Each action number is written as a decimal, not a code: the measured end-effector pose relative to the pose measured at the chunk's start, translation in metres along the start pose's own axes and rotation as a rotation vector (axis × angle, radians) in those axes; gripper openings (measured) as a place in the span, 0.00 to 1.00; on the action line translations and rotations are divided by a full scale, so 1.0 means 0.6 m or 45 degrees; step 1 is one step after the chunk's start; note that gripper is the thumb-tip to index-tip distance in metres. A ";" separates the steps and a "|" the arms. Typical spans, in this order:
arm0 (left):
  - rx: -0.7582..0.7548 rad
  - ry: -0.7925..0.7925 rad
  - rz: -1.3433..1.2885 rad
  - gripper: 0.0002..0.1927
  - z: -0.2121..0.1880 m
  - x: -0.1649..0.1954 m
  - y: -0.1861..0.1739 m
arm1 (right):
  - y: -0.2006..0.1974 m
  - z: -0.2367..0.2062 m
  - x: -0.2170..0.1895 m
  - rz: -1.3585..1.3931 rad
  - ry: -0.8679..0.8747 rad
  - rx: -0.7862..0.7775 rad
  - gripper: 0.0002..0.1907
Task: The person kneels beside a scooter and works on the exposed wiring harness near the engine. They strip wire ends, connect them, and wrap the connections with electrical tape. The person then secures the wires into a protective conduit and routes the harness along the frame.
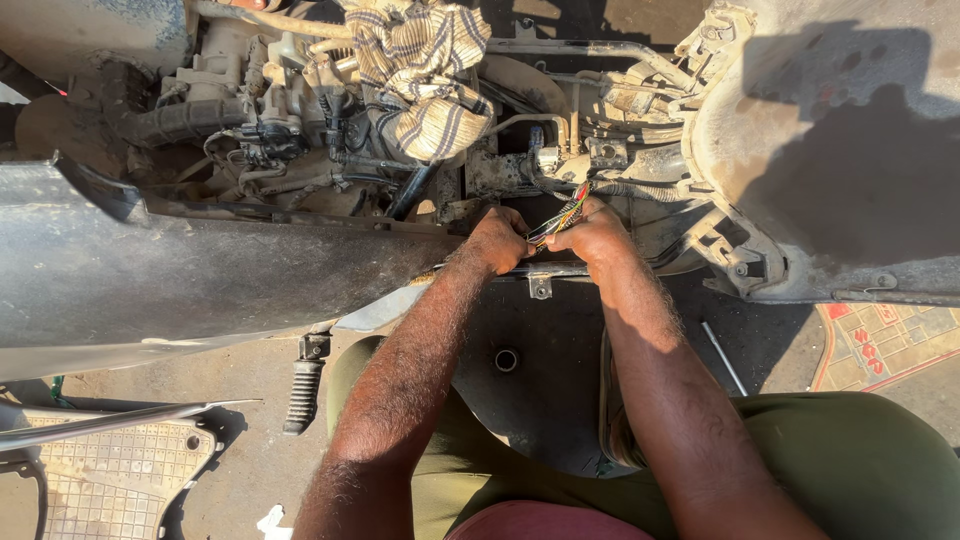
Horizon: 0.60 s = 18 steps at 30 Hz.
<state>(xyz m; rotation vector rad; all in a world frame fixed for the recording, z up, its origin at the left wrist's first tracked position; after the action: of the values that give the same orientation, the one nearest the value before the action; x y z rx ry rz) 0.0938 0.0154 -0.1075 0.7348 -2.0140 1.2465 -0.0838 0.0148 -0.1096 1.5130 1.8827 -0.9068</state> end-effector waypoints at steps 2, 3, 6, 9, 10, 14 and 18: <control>-0.073 -0.032 -0.059 0.17 -0.001 -0.002 0.007 | -0.003 0.001 0.000 -0.052 0.033 0.006 0.25; -0.110 -0.048 -0.088 0.16 -0.003 -0.002 0.009 | -0.004 0.000 -0.002 -0.026 0.031 -0.019 0.26; -0.062 0.100 -0.072 0.14 -0.022 0.016 0.003 | -0.006 -0.002 -0.009 0.012 0.029 -0.078 0.30; 0.116 0.333 -0.279 0.15 -0.059 0.048 -0.011 | -0.006 -0.004 -0.012 -0.006 0.024 -0.090 0.30; 0.143 0.331 -0.193 0.14 -0.074 0.054 -0.015 | -0.006 -0.004 -0.011 -0.001 0.026 -0.083 0.30; 0.198 0.259 0.078 0.10 -0.119 0.076 -0.024 | -0.002 -0.002 -0.003 0.117 0.038 -0.012 0.28; 0.192 0.202 0.330 0.10 -0.135 0.083 -0.024 | 0.005 0.002 0.000 0.138 0.063 0.101 0.22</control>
<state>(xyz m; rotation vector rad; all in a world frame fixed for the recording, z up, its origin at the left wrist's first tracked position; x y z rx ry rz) 0.0914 0.0776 -0.0342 0.4353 -1.9446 1.5680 -0.0808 0.0144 -0.1105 1.6816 1.7990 -0.9117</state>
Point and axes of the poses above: each hand's wrist, its own z-axis towards the middle knuckle, its own y-axis out of the palm, x = y × z, the point moved 6 cm from there along z, towards the middle knuckle, and after that the axes turned 11 degrees about y, right-handed, at the moved point
